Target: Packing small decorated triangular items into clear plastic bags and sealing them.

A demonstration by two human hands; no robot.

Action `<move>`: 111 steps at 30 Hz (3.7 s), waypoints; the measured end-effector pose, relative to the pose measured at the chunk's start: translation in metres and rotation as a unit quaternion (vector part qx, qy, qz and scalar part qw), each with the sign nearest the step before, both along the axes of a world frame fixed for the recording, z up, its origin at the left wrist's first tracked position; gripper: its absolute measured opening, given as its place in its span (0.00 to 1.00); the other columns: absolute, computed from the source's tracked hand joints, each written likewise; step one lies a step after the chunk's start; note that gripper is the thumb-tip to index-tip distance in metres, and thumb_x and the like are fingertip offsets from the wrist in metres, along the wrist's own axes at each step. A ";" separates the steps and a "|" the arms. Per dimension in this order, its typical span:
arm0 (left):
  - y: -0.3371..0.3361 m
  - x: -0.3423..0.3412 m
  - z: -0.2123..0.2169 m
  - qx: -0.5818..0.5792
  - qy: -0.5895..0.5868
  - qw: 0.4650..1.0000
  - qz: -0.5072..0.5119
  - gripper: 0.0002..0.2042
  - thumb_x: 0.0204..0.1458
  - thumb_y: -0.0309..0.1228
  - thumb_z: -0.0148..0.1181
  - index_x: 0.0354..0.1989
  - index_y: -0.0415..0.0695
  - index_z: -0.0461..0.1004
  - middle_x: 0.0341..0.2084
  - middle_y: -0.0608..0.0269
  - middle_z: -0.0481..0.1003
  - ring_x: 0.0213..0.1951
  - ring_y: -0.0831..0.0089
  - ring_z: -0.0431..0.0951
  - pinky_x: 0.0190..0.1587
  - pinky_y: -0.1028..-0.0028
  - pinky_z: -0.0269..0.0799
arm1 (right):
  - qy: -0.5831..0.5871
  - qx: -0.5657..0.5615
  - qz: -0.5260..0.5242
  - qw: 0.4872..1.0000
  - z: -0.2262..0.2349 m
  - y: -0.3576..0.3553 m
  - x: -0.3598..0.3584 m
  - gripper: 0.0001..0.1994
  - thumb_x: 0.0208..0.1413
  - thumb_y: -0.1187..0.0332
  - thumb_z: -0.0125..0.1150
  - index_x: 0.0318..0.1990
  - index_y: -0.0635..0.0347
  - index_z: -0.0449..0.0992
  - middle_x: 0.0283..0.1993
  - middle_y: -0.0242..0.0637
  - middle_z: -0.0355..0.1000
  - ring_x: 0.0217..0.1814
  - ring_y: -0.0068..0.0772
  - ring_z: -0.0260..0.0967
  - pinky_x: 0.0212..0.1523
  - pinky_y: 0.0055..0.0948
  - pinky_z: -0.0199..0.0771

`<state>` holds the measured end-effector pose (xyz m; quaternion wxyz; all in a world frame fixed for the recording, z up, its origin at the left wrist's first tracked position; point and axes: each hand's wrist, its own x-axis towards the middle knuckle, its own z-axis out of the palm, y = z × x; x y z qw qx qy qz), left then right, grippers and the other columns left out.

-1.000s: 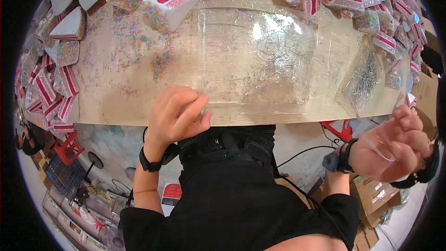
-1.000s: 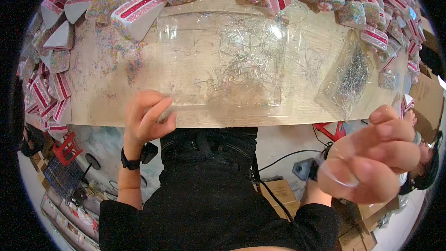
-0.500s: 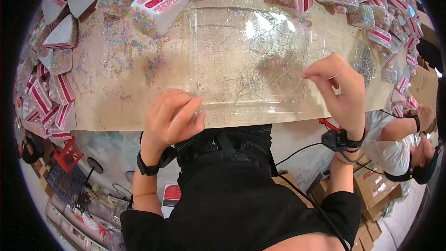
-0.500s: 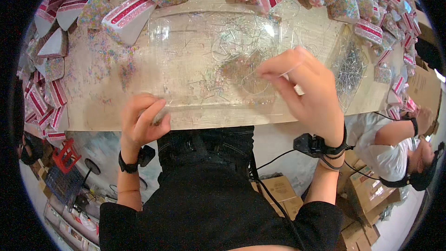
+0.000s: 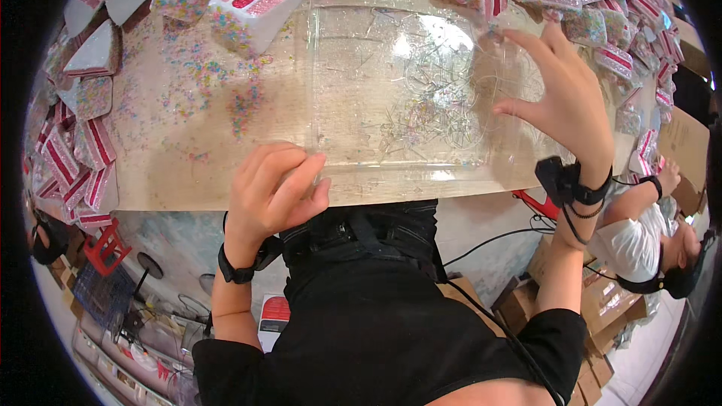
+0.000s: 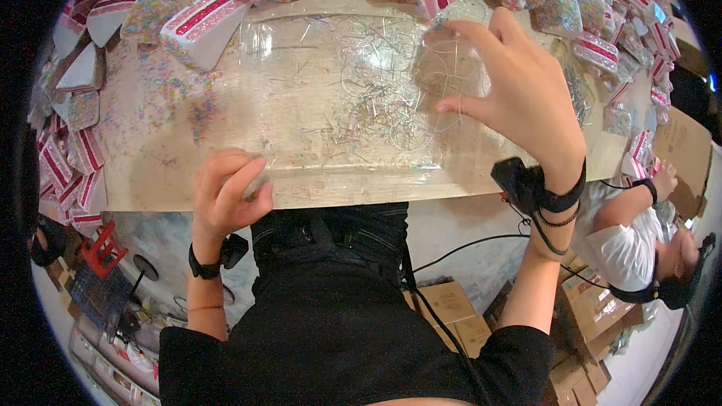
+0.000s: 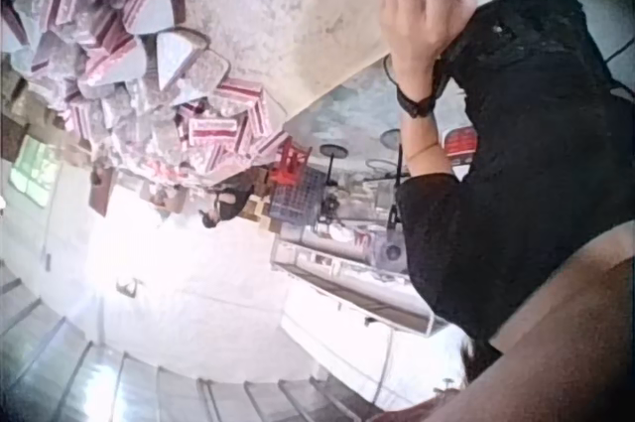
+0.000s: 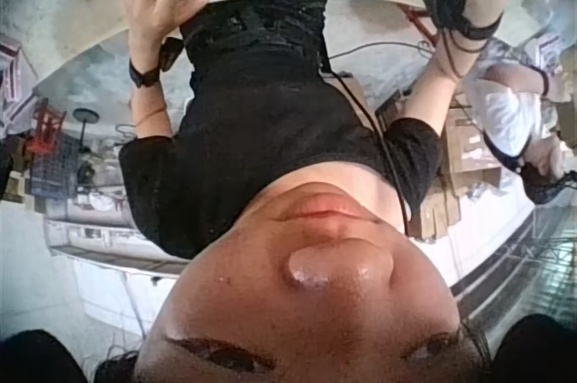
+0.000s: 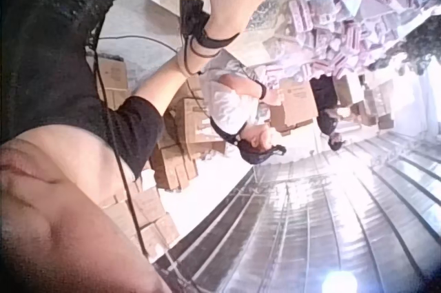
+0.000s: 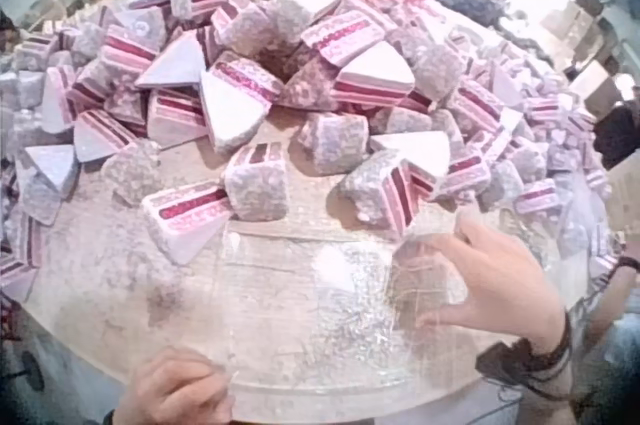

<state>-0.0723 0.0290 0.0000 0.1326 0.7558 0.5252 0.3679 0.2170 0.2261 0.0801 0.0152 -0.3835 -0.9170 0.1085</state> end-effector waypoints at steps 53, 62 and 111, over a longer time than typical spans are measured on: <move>0.004 -0.005 -0.008 -0.027 -0.024 0.998 -0.053 0.15 0.32 0.23 0.63 0.33 0.43 0.75 0.27 0.60 0.72 0.29 0.59 0.75 0.30 0.66 0.72 | -0.007 -0.054 -0.095 0.994 0.049 0.034 0.133 0.06 0.48 0.80 0.61 0.35 0.61 0.77 0.29 0.30 0.71 0.25 0.18 0.60 0.23 0.18 0.53; -0.012 -0.012 -0.009 -0.011 0.015 0.999 -0.032 0.17 0.36 0.29 0.71 0.36 0.44 0.73 0.29 0.61 0.71 0.29 0.59 0.74 0.29 0.65 0.69 | -0.079 0.195 -0.199 0.957 0.136 0.110 0.372 0.12 0.60 0.69 0.57 0.48 0.61 0.76 0.44 0.40 0.75 0.40 0.26 0.72 0.43 0.23 0.71; -0.011 -0.009 -0.002 -0.030 0.071 0.997 -0.021 0.15 0.42 0.21 0.59 0.42 0.38 0.72 0.30 0.56 0.71 0.29 0.61 0.69 0.32 0.67 0.67 | 0.037 0.103 -0.175 0.979 -0.017 -0.082 0.186 0.11 0.41 0.80 0.67 0.34 0.64 0.75 0.37 0.37 0.72 0.33 0.39 0.71 0.36 0.30 0.73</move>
